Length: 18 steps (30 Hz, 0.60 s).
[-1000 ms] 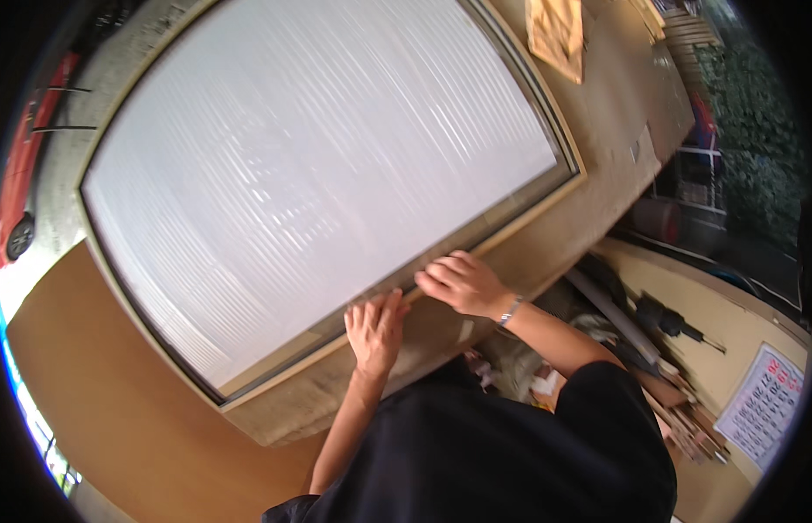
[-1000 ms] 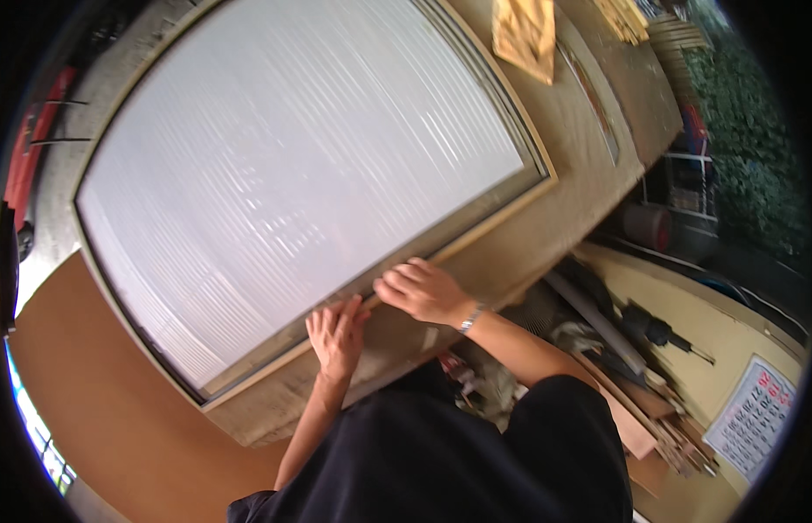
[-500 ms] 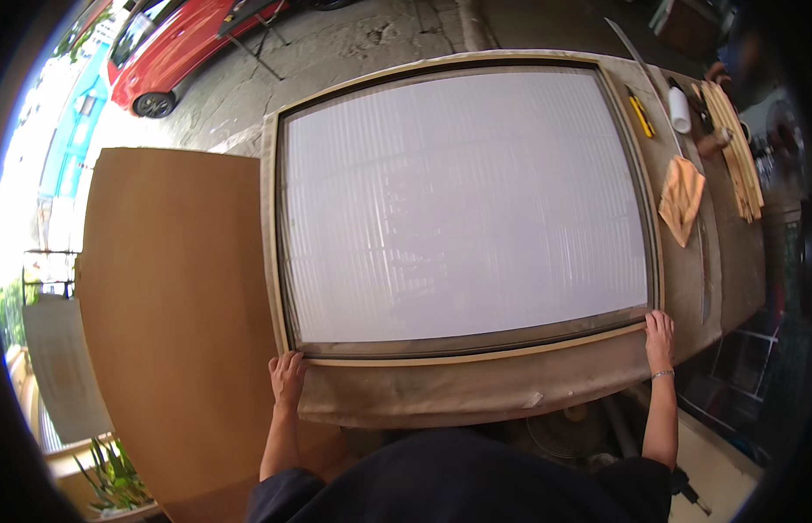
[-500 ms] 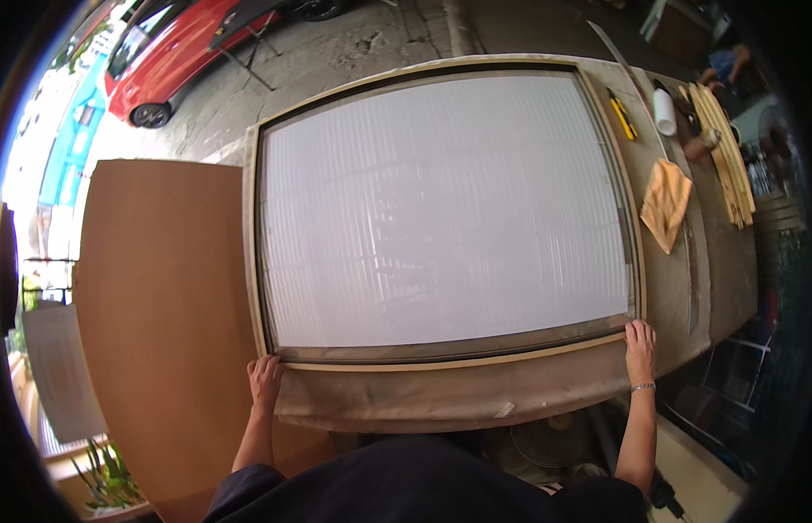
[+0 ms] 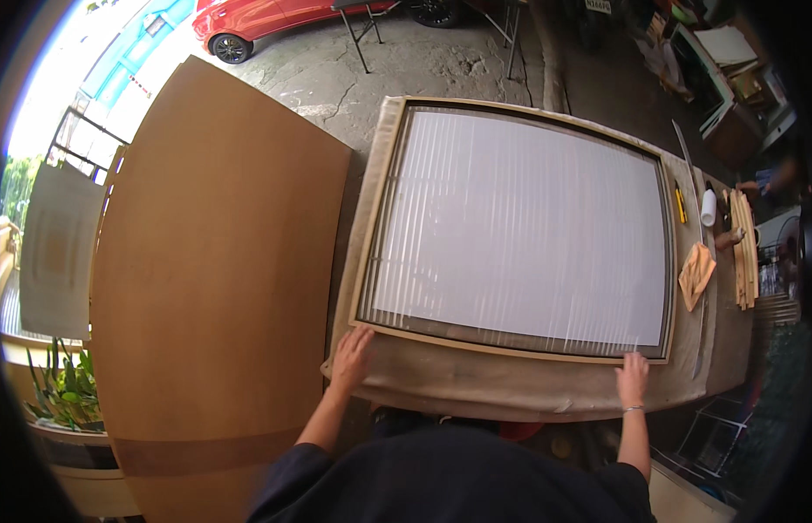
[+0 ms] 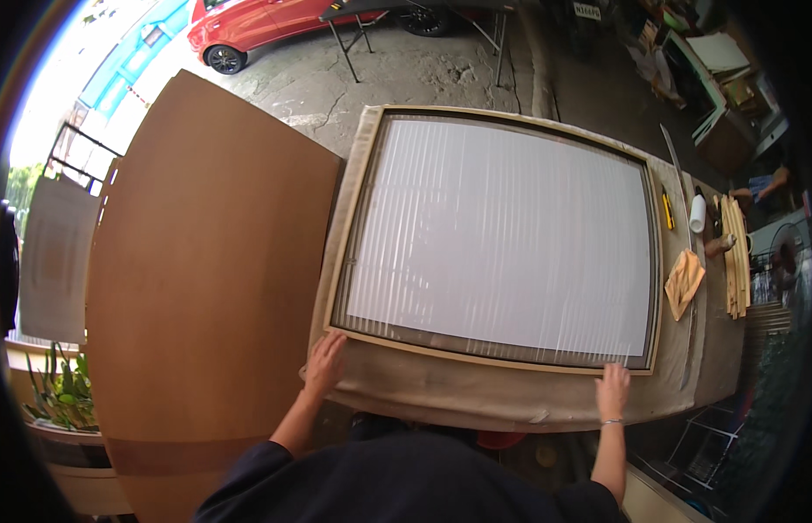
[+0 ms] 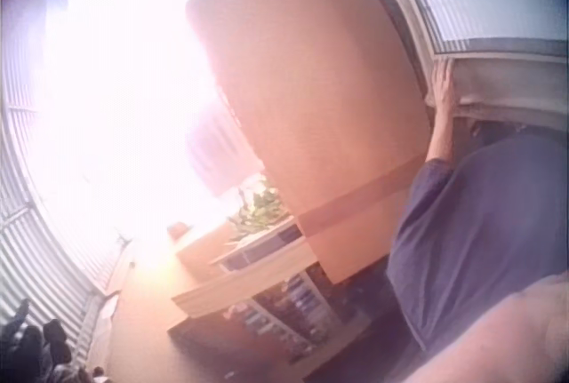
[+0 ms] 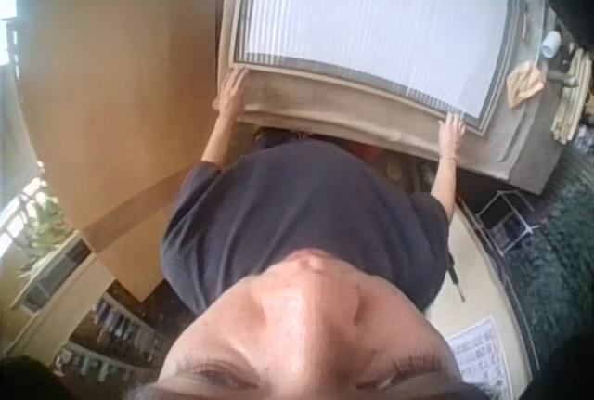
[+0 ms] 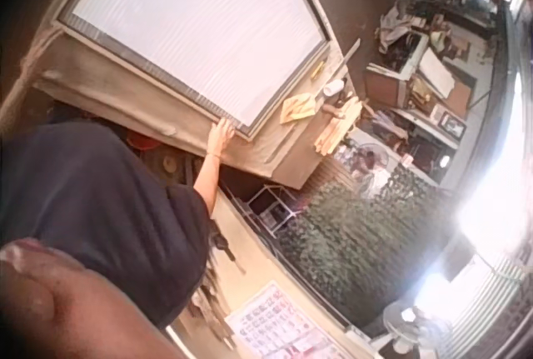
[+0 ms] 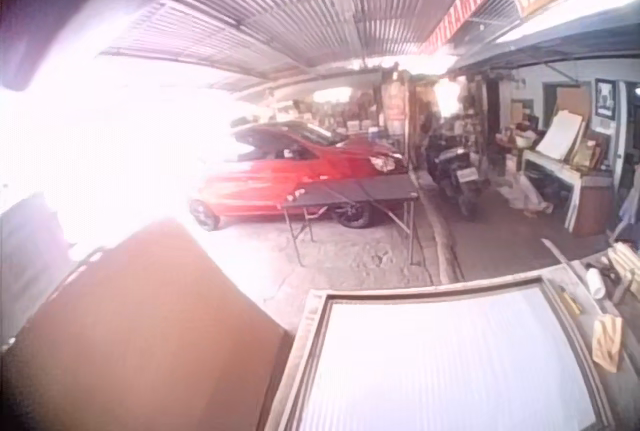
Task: The person assembles a large framed display by inserting thin wooden strips into grooves around the perimeter of a white panel. They then wipe the surface with a cloth and spray bottle, flip the frame to reveal a poster, and place it on a workbench.
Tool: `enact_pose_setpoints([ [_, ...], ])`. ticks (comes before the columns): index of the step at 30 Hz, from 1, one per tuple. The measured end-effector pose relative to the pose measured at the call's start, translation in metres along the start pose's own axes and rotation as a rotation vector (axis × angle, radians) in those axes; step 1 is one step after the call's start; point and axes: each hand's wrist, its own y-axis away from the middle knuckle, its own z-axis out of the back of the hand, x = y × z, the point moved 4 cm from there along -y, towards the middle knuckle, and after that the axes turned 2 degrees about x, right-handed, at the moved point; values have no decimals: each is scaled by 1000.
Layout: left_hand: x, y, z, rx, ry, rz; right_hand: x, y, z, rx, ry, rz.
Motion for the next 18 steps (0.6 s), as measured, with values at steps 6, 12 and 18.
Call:
enact_pose_setpoints([
  [6, 76, 139, 43, -112, 147, 331, 282, -3, 56, -132, -239, 153],
  [12, 243, 351, 70, 132, 446, 993, 542, -16, 101, -122, -317, 238],
  [18, 346, 541, 100, 114, 452, 1401, 675, -25, 121, -180, -337, 196],
])
